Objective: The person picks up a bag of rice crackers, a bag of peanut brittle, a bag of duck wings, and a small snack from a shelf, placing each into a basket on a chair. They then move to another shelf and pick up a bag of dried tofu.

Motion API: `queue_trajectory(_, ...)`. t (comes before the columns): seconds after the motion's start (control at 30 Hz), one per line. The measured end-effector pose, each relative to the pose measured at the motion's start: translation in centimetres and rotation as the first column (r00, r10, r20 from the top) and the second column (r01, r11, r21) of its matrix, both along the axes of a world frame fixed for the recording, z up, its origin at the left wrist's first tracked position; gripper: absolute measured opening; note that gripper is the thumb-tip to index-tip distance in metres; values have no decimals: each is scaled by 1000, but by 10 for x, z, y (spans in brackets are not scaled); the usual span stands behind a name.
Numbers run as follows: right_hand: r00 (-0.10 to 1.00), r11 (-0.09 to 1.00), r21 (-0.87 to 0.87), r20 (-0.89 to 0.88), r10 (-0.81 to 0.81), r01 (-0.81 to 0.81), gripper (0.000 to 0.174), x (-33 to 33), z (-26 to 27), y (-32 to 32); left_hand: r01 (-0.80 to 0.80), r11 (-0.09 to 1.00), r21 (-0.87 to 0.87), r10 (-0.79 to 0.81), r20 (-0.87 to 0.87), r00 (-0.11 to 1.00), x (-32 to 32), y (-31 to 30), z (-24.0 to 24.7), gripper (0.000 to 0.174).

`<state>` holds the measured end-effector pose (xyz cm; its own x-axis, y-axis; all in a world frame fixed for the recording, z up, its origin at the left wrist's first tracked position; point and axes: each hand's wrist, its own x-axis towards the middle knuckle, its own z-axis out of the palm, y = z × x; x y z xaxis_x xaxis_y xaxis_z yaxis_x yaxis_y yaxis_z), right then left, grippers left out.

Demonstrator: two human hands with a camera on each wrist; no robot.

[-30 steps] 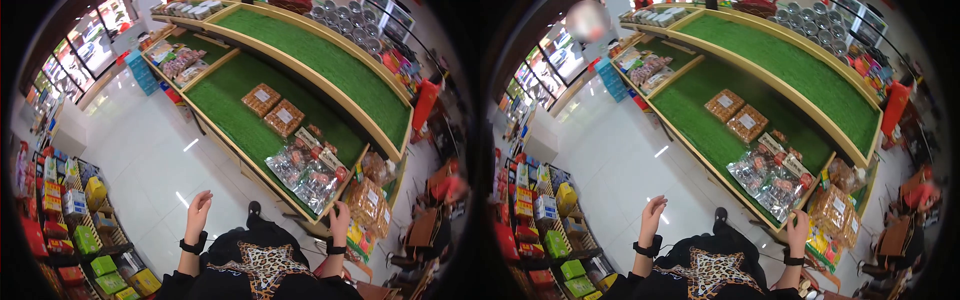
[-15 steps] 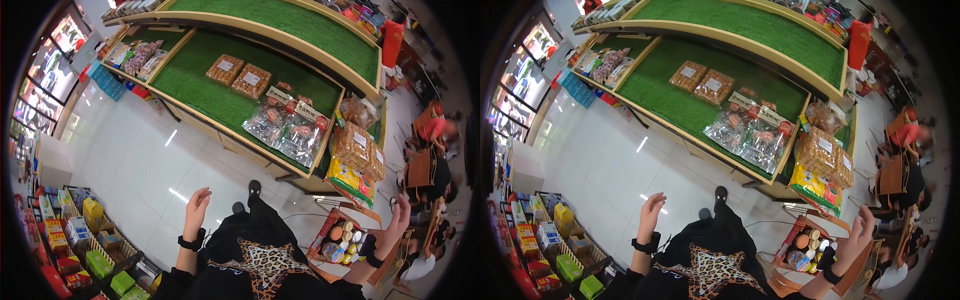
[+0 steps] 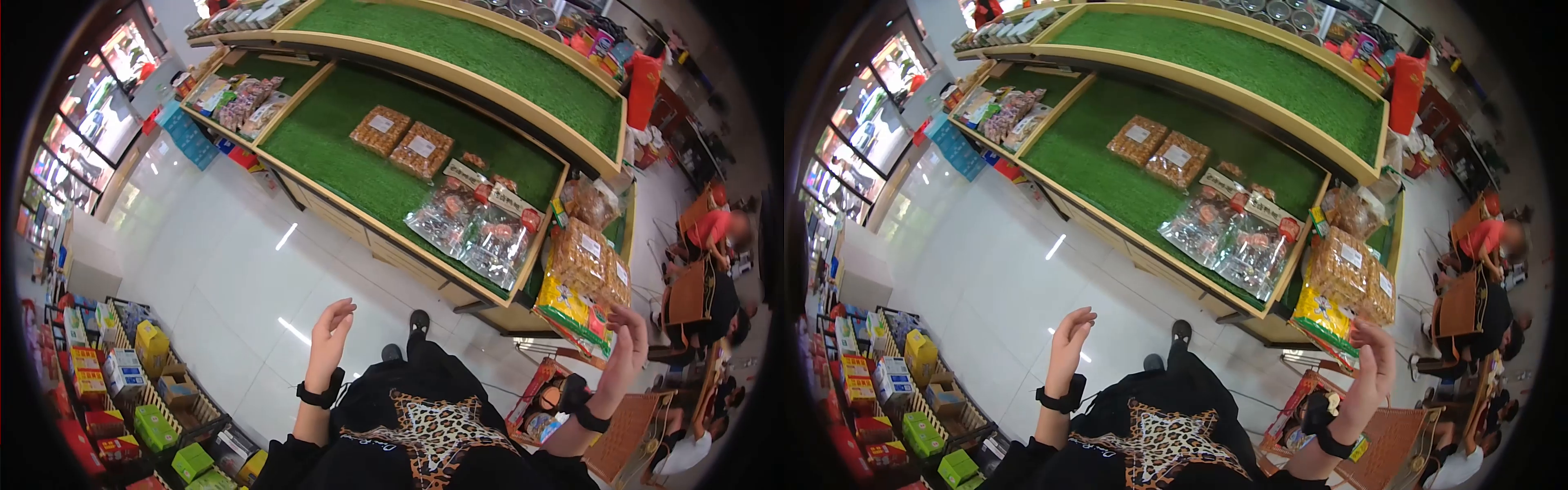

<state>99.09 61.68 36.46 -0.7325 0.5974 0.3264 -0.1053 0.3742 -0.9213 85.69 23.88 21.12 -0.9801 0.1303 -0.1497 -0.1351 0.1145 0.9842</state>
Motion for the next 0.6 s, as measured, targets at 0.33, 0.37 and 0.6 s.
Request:
queue_trajectory(0.33,1000,975,-219,18,-16,20,19,-85,-47,3,-93,996,2,93,-119,989,-57,12,41,31)
queue_trajectory(0.37,1000,976,-218,14,-19,21,19,-90,-48,7,-87,996,-15,84,-133,987,-64,17,42,31)
queue_trajectory(0.6,995,948,-301,4,-103,100,18,-136,-51,43,-68,997,33,73,-187,980,-132,56,59,34)
